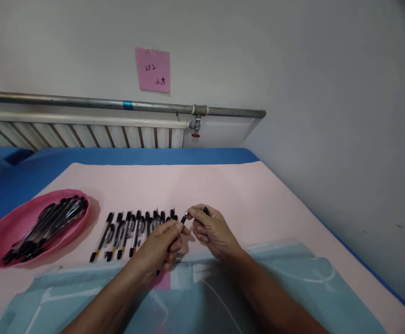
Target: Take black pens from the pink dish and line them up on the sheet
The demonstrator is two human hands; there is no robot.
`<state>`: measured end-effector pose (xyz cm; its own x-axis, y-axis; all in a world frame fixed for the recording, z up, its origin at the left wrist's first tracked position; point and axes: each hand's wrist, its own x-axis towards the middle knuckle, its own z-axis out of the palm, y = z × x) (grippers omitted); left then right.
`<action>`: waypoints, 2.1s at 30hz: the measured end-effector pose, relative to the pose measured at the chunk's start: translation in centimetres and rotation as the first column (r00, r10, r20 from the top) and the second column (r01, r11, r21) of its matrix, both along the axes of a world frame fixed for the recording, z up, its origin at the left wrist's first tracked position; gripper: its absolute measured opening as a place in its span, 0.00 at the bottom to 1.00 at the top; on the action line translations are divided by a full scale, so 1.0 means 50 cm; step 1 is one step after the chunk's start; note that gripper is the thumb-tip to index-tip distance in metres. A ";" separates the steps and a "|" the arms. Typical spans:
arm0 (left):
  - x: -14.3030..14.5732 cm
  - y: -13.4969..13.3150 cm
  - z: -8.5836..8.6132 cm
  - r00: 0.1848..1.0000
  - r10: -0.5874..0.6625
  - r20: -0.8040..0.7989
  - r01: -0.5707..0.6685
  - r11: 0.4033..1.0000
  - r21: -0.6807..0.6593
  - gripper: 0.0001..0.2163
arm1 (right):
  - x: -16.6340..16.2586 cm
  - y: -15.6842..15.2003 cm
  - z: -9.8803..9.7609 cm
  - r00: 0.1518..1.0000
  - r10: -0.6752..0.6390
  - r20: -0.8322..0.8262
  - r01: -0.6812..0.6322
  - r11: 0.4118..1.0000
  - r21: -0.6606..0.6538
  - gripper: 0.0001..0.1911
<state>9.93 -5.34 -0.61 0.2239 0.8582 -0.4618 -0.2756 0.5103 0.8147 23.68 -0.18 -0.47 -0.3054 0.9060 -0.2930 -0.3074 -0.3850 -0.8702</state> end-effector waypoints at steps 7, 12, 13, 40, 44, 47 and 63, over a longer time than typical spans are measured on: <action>0.006 -0.002 -0.002 0.999 -0.007 -0.032 0.007 1.000 -0.012 0.14 | -0.007 -0.006 -0.010 0.991 0.130 0.028 -0.130 0.991 -0.011 0.12; 0.011 -0.001 0.004 0.997 -0.028 -0.070 0.029 1.000 0.007 0.15 | -0.001 0.003 -0.010 0.998 0.017 0.067 -0.020 0.999 0.035 0.11; 0.011 -0.001 0.004 0.995 -0.044 -0.093 0.045 0.999 0.013 0.15 | 0.002 0.007 -0.009 0.997 -0.022 0.069 0.018 0.999 0.051 0.11; 0.009 0.000 -0.008 0.998 -0.030 -0.047 0.034 0.996 0.086 0.15 | 0.027 0.038 -0.019 0.979 -0.203 -0.007 0.203 0.979 0.001 0.14; 0.001 0.006 -0.008 0.995 -0.022 -0.095 0.027 0.998 0.052 0.15 | 0.019 0.019 -0.016 0.982 0.162 0.100 -0.154 0.985 -0.081 0.13; -0.003 0.006 -0.002 0.995 -0.037 -0.091 0.038 0.999 0.014 0.14 | 0.006 0.003 -0.015 0.961 0.251 0.117 -0.241 0.966 -0.095 0.14; -0.071 0.029 0.009 0.872 0.173 -0.457 -0.013 0.943 0.333 0.16 | 0.042 0.054 -0.033 0.982 0.104 0.157 -0.092 0.992 -0.081 0.16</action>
<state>6.36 -3.86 -0.14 -0.0414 0.9794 -0.1974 0.1514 0.2014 0.9677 25.80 2.51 -2.13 -0.3354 0.8482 -0.4099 -0.1229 -0.4708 -0.8736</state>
